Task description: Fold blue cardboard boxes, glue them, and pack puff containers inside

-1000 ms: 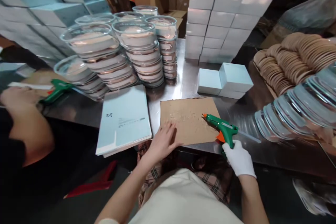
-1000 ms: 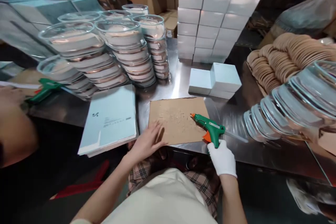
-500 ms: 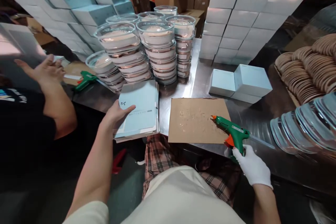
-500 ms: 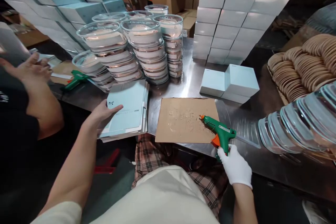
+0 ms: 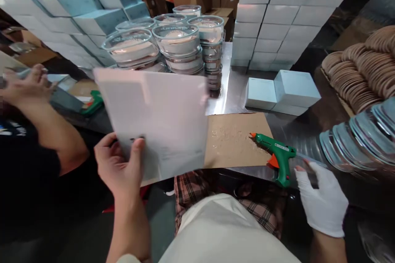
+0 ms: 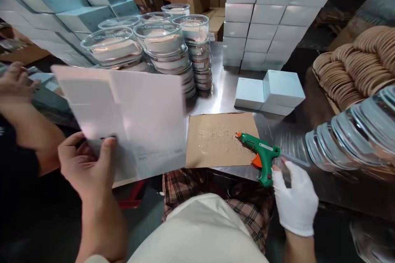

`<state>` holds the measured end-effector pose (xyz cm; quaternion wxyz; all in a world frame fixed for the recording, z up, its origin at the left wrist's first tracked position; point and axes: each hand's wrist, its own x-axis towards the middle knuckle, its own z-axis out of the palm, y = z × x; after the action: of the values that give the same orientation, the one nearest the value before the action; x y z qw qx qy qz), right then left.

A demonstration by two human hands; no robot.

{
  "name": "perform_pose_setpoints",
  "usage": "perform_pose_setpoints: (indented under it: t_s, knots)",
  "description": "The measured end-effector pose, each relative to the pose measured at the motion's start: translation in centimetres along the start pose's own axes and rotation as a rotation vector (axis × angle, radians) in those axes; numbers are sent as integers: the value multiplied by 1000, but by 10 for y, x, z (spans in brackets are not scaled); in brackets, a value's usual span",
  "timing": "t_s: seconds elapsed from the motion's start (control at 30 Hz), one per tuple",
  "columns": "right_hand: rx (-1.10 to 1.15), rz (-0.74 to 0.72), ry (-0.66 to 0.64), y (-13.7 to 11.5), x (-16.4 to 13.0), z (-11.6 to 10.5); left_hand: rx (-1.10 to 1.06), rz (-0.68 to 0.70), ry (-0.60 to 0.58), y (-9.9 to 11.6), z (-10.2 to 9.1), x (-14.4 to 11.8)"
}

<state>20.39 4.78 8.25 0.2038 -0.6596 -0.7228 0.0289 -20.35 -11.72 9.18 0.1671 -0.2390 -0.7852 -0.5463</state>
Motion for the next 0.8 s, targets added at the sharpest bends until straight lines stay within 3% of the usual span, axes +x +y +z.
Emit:
perform_pose_setpoints:
  t_s: [0.03,0.1,0.17,0.2,0.3,0.43,0.67,0.73,0.8]
  knots:
    - [64,-146,153,-13,-6,-8,-32,81,-109,13,3,-13]
    - [176,-508,346,-43,-12,-19,-69,217,-486,34,16,-42]
    - [268,-781,410,-70,-9,-22,-116,340,-766,43,30,-71]
    - [300,-831,386,-79,-5,-21,-144,395,-830,42,36,-84]
    - [401,-819,249,-87,5,-12,-200,544,-805,27,45,-109]
    - [492,-703,74,-72,5,-4,-214,720,-657,5,37,-102]
    - [501,-850,38,-72,-1,-11,-201,761,-801,9,22,-76]
    - [527,-815,-60,-71,-1,-10,-246,770,-822,11,20,-74]
    - [521,-716,-253,-65,0,-8,-272,763,-845,10,19,-72]
